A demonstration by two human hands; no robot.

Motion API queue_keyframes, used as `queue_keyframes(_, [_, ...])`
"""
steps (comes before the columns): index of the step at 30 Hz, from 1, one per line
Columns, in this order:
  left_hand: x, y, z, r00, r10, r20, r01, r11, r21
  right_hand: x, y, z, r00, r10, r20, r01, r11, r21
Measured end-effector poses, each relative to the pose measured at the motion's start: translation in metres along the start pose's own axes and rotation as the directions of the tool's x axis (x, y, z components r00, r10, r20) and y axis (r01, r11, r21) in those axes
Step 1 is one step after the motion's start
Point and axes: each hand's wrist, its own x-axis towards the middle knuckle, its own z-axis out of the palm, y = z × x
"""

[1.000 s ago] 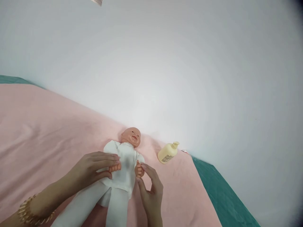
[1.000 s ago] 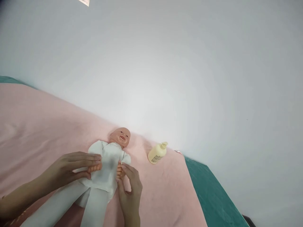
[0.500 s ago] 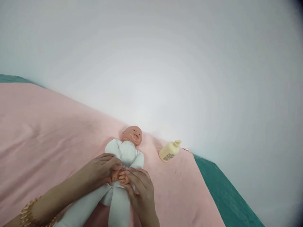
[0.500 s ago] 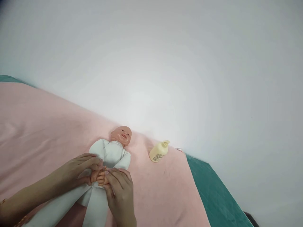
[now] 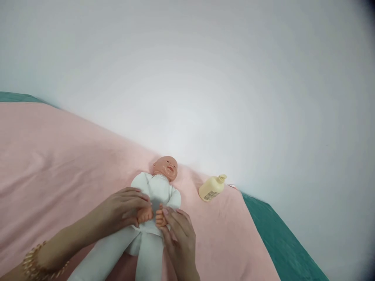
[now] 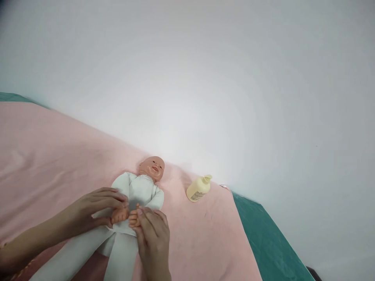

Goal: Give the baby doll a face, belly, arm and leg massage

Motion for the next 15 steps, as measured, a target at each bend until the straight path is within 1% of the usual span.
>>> queue_keyframes(1, [0.001, -0.001, -0.009, 1.0, -0.01, -0.023, 0.01, 1.0, -0.011, -0.003, 0.004, -0.001, 0.999, 0.042, -0.027, -0.042, 0.999, 0.002])
queue_keyframes(2, [0.002, -0.002, -0.019, 0.998, -0.048, -0.051, 0.047, 0.999, -0.016, -0.006, 0.007, -0.003, 0.993, 0.102, -0.055, -0.101, 0.995, 0.008])
queue_keyframes(4, [0.002, -0.004, -0.04, 0.976, -0.196, -0.094, 0.196, 0.981, -0.015, -0.012, 0.013, -0.008, 0.963, 0.251, -0.102, -0.25, 0.968, 0.028])
queue_keyframes(5, [0.001, -0.005, -0.05, 0.95, -0.291, -0.113, 0.291, 0.957, -0.011, -0.015, 0.016, -0.011, 0.933, 0.339, -0.12, -0.338, 0.941, 0.03])
queue_keyframes(6, [0.0, -0.006, -0.06, 0.911, -0.391, -0.129, 0.394, 0.919, -0.008, -0.017, 0.019, -0.015, 0.891, 0.43, -0.144, -0.432, 0.902, 0.025])
queue_keyframes(7, [-0.002, -0.007, -0.069, 0.86, -0.488, -0.15, 0.493, 0.87, -0.006, -0.019, 0.023, -0.019, 0.835, 0.523, -0.171, -0.529, 0.849, 0.016])
queue_keyframes(8, [-0.004, -0.008, -0.078, 0.797, -0.579, -0.174, 0.588, 0.809, -0.002, -0.021, 0.026, -0.024, 0.763, 0.617, -0.193, -0.628, 0.779, 0.006])
queue_keyframes(10, [-0.008, -0.011, -0.095, 0.659, -0.721, -0.213, 0.74, 0.672, 0.015, -0.025, 0.035, -0.036, 0.592, 0.778, -0.213, -0.797, 0.604, -0.008])
queue_keyframes(11, [-0.009, -0.013, -0.102, 0.604, -0.769, -0.212, 0.791, 0.611, 0.036, -0.028, 0.041, -0.041, 0.513, 0.833, -0.208, -0.853, 0.522, -0.012])
queue_keyframes(12, [-0.011, -0.016, -0.108, 0.561, -0.802, -0.206, 0.825, 0.561, 0.064, -0.032, 0.047, -0.047, 0.449, 0.873, -0.192, -0.891, 0.454, -0.02])
queue_keyframes(13, [-0.013, -0.02, -0.114, 0.53, -0.825, -0.195, 0.848, 0.521, 0.101, -0.036, 0.054, -0.052, 0.405, 0.899, -0.168, -0.914, 0.406, -0.033])
queue_keyframes(14, [-0.016, -0.024, -0.118, 0.506, -0.845, -0.175, 0.862, 0.485, 0.147, -0.042, 0.062, -0.056, 0.382, 0.913, -0.146, -0.924, 0.379, -0.049])
queue_keyframes(15, [-0.018, -0.029, -0.122, 0.487, -0.858, -0.162, 0.868, 0.455, 0.197, -0.047, 0.069, -0.06, 0.375, 0.918, -0.129, -0.927, 0.369, -0.069])
